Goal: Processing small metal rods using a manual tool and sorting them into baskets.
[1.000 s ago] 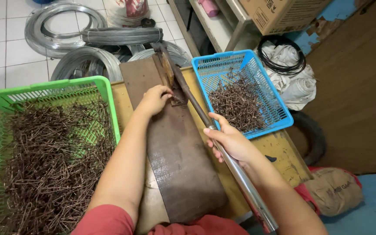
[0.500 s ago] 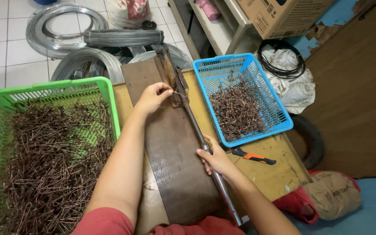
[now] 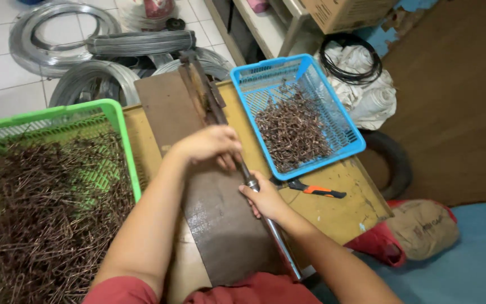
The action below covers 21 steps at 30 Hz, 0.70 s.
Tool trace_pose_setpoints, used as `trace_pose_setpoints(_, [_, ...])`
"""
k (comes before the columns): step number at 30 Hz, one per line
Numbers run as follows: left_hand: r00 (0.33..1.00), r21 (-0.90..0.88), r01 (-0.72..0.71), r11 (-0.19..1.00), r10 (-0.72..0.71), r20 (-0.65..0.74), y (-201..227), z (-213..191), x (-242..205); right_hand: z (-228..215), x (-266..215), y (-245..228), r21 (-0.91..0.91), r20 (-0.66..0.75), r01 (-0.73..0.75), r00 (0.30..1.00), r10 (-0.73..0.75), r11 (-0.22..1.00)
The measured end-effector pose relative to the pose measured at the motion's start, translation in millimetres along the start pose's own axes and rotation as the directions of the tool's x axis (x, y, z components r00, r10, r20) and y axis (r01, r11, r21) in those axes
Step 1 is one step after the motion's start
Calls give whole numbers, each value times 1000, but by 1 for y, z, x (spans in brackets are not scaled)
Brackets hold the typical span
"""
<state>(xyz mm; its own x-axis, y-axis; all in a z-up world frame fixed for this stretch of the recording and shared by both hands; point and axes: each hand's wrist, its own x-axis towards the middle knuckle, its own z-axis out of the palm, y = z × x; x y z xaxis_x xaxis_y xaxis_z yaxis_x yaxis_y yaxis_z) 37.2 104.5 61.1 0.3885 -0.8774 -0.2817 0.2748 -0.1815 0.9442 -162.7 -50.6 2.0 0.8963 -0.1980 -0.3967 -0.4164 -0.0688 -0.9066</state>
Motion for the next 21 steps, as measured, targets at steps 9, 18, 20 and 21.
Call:
trace_pose_setpoints(9, [824,196,-380,904,427,-372,-15,93,135,0,-6,-9,-21,9,-12,1000,12,1000])
trace_pose_setpoints(18, [543,685,-529,500,820,-179,-67,123,134,2,22,43,-54,-36,16,999,-18,998])
trace_pose_setpoints(20, [541,688,-528,498,822,-180,-58,125,122,2,18,46,-27,-62,19,998,-20,999])
trace_pose_setpoints(21, [538,689,-530,494,824,-177,-54,125,114,4,15,48,-1,-92,23,995,-23,1000])
